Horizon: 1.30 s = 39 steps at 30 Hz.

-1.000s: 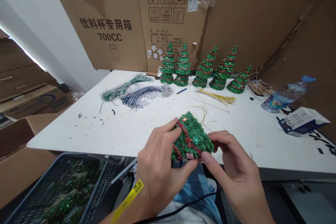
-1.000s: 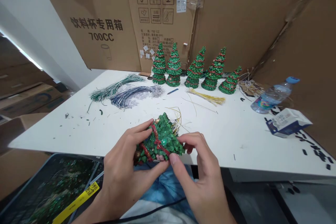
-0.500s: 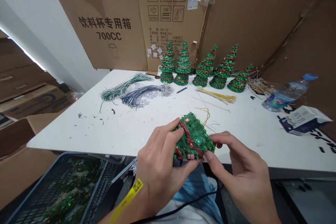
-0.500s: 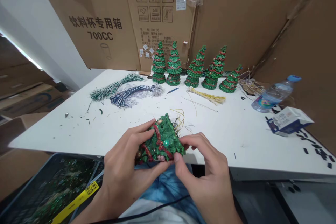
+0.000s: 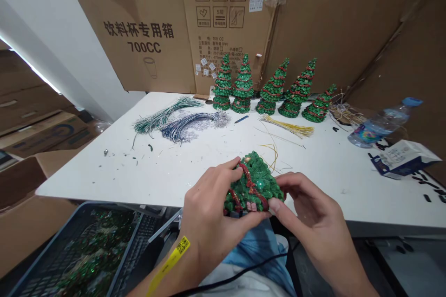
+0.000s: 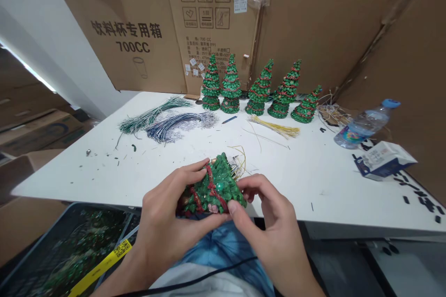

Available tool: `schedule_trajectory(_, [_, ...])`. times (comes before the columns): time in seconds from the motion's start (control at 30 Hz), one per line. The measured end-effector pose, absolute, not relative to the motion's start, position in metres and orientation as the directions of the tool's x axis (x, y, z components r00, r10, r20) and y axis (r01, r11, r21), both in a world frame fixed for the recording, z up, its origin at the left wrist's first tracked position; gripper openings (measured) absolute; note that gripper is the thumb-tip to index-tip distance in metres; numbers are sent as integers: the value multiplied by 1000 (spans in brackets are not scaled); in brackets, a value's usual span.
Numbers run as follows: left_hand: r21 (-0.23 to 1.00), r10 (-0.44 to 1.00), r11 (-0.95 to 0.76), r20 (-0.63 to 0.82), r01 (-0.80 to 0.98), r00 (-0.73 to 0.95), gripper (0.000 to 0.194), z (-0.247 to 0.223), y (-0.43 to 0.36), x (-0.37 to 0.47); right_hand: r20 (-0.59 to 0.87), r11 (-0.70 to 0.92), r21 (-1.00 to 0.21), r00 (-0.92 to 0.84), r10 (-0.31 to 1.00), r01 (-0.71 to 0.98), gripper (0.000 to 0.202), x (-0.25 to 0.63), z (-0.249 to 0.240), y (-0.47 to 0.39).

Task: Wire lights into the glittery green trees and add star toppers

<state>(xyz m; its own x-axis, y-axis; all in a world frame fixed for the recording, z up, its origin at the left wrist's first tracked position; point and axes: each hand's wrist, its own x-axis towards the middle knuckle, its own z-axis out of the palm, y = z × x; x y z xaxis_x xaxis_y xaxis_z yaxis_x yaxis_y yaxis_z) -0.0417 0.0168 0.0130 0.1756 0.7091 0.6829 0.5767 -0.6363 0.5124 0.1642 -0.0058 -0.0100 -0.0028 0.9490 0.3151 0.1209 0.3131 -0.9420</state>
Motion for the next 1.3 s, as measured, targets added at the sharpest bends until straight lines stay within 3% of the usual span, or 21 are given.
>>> schedule_trajectory(0.2, [718, 832, -523, 546, 460, 93, 71, 17, 20, -51, 449, 451, -867, -61, 892, 212, 30, 158, -7, -7])
schedule_trajectory(0.5, [722, 819, -545, 568, 426, 85, 72, 24, 17, -52, 345, 346, -932, -25, 938, 112, 17, 148, -5, -11])
schedule_trajectory(0.67, [804, 859, -511, 488, 304, 154, 83, 25, 15, -53, 380, 432, -894, -312, 871, 118, 31, 173, 6, 5])
schedule_trajectory(0.93, [872, 887, -447, 403, 201, 224, 85, 25, 10, -48, 273, 438, -874, -535, 799, 209, 25, 204, 19, 13])
schedule_trajectory(1.3, [825, 828, -535, 470, 183, 305, 86, 19, 13, -48, 306, 440, -871, -461, 833, 217, 34, 200, 14, 18])
